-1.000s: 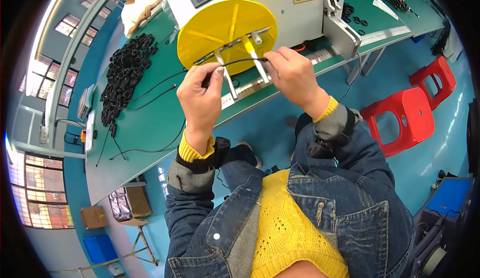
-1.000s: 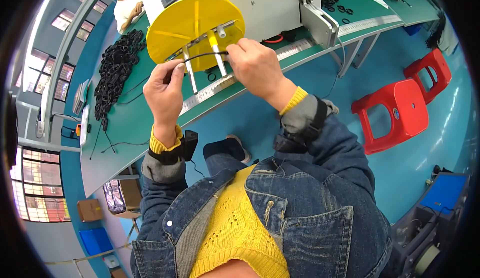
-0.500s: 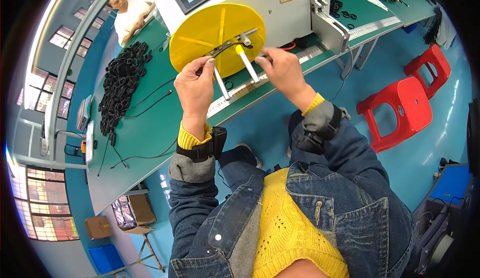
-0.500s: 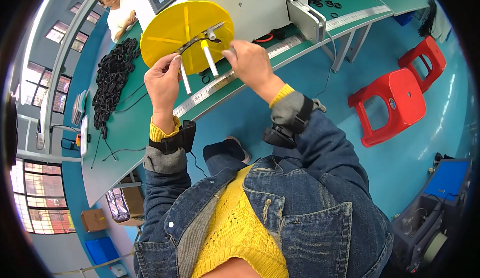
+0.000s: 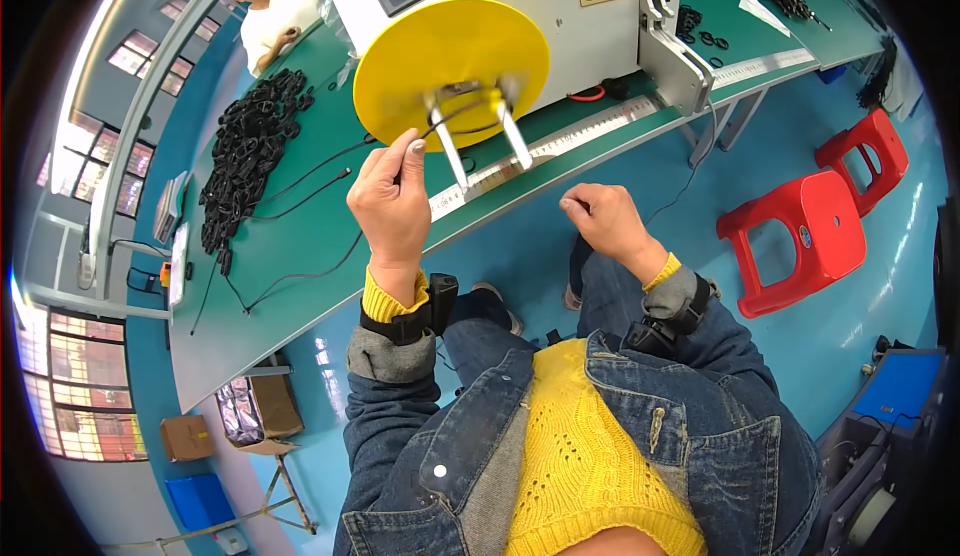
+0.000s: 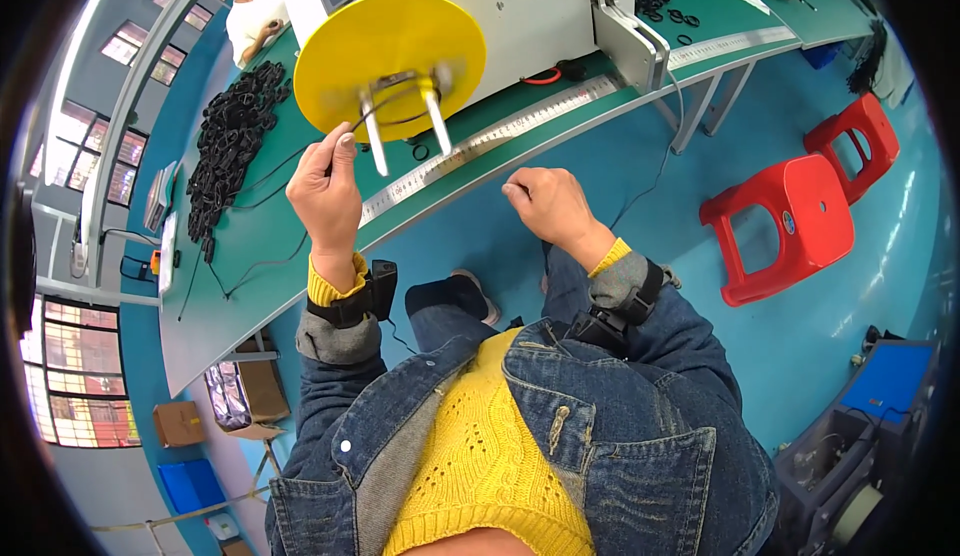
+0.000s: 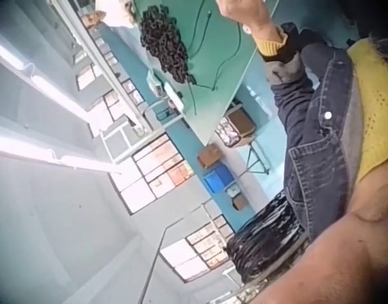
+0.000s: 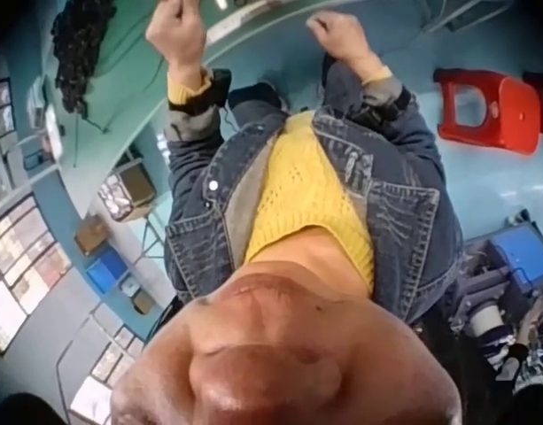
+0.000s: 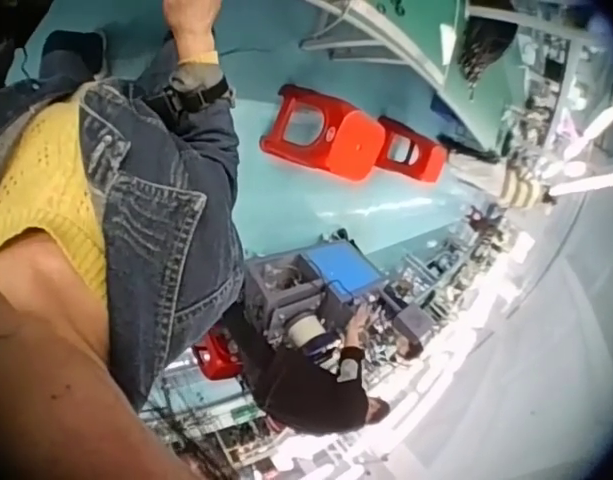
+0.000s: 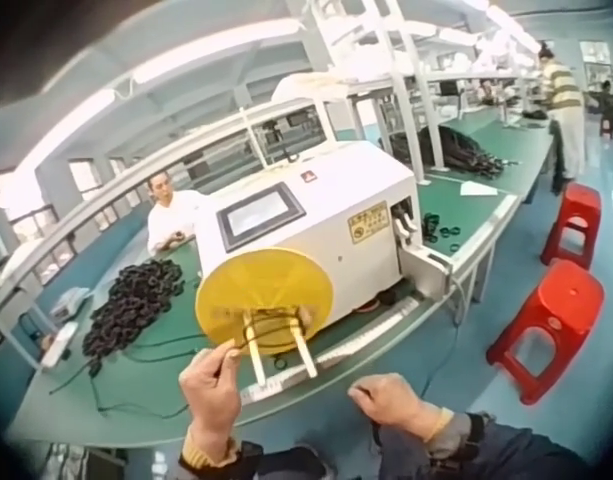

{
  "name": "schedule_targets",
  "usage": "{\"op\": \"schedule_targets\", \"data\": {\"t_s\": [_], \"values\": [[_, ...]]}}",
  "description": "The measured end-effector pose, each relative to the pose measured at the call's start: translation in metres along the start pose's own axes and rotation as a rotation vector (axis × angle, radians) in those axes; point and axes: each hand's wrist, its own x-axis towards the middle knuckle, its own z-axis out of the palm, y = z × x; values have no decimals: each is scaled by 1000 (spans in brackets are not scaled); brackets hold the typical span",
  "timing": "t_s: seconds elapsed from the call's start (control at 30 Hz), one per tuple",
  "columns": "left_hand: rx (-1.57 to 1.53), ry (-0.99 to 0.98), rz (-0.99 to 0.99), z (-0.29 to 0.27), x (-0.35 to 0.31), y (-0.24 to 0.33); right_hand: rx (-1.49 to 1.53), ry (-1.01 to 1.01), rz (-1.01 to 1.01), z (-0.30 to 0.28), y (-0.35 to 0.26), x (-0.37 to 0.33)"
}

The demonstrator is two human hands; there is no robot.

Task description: The person picks up a cable, winds it around the pegs of a machine, and removes the coiled cable. They then secure the coil with a rubber band and place it onto a pile on the table.

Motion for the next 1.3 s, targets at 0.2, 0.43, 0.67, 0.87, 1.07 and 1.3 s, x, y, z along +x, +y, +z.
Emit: {"op": "schedule_targets", "data": {"t_s": [0.2,0.43,0.67,0.87,1.07,1.3], "values": [[14,-16,39,-2,-9,5,-5,-59,-8,3,2,-4],[18,-41,66,1,-19,17,-2,-79,-14,2,2,-1],[21,-47,84,8,-25,22,71,32,-65,-11,-32,18],[326,-177,323,11,0,52,110,144,-314,-20,-67,58],[505,-344,272,15,-2,75,208,129,-179,-17,-57,73],[601,-202,225,30,-4,68,290,119,-253,-12,-45,87]]}}
